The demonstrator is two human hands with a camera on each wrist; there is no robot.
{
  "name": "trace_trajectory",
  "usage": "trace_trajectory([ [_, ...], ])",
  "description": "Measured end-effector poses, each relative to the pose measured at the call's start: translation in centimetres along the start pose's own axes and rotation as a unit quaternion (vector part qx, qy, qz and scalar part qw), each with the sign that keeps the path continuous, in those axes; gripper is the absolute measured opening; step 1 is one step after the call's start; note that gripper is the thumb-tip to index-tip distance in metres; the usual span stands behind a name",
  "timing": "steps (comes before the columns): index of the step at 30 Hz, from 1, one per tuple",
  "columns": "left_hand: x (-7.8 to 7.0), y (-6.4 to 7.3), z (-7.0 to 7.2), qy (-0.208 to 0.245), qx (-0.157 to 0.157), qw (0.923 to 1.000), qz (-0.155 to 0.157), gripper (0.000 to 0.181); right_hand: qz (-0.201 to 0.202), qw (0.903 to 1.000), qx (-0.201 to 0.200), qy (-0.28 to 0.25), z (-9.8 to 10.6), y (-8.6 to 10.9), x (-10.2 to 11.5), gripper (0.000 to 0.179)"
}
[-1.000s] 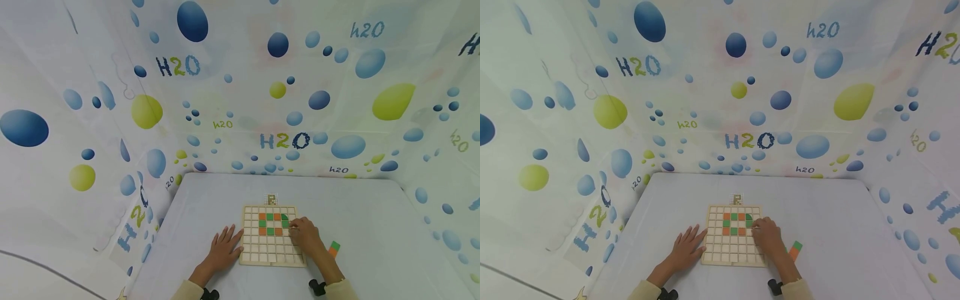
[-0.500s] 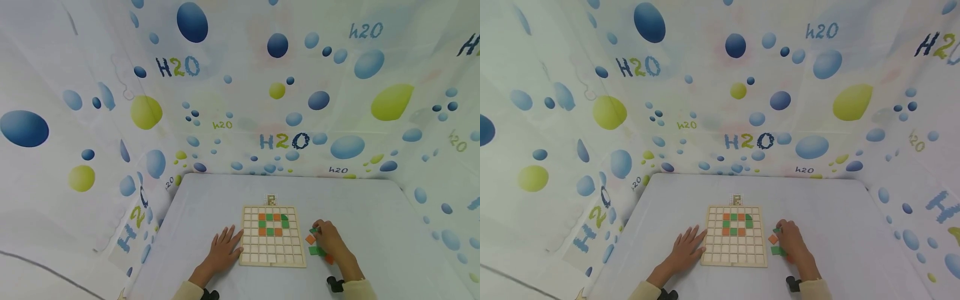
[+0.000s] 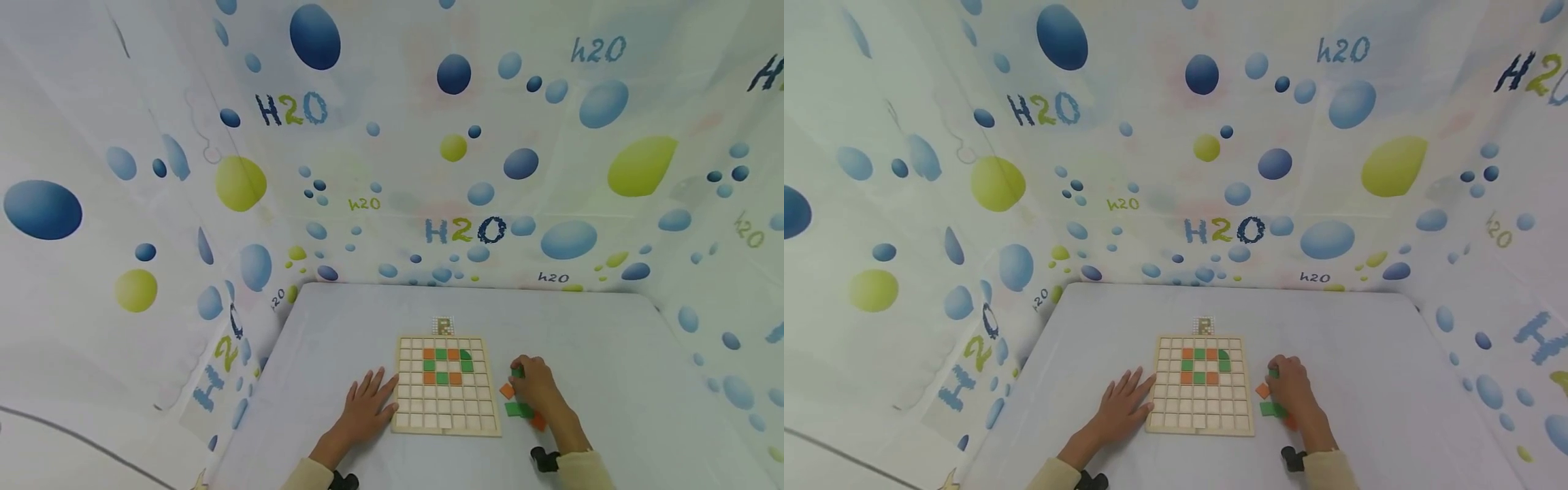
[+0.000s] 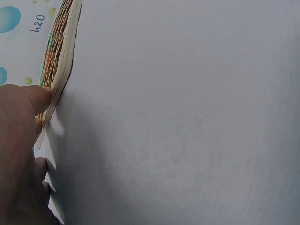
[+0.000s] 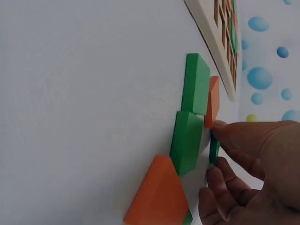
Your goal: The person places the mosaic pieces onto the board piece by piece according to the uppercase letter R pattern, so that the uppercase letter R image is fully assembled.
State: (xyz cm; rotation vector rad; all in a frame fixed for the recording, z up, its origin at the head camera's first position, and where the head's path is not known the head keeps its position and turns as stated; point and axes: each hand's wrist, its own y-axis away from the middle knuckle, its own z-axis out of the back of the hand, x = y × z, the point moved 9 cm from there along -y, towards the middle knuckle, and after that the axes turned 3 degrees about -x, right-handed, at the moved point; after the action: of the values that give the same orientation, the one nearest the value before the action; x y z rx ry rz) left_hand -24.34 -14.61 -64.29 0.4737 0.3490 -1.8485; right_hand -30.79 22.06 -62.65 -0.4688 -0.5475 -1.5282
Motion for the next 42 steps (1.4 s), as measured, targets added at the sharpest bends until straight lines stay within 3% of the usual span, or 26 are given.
trace_trajectory([
  [11, -0.2, 0.0, 0.1, 0.002, -0.006, 1.0, -0.007, 0.061, 0.03, 0.9994, -0.018, 0.002, 0.5, 0.6, 0.1, 0.025],
  [23, 0.3, -0.1, -0.3, 0.007, 0.001, 0.9999, 0.007, 0.061, 0.03, 0.9992, -0.009, -0.024, -0.9, 0.0, 1.2, 0.026],
  [31, 0.9, -0.3, -0.7, -0.003, -0.003, 0.9999, 0.011, 0.061, 0.026, 0.9979, -0.013, -0.058, -1.7, 0.2, 4.1, 0.028],
  [42, 0.3, -0.1, -0.3, 0.003, 0.002, 0.9998, 0.02, 0.062, 0.116, 0.9918, -0.007, -0.052, -4.3, 1.7, 8.1, 0.018],
])
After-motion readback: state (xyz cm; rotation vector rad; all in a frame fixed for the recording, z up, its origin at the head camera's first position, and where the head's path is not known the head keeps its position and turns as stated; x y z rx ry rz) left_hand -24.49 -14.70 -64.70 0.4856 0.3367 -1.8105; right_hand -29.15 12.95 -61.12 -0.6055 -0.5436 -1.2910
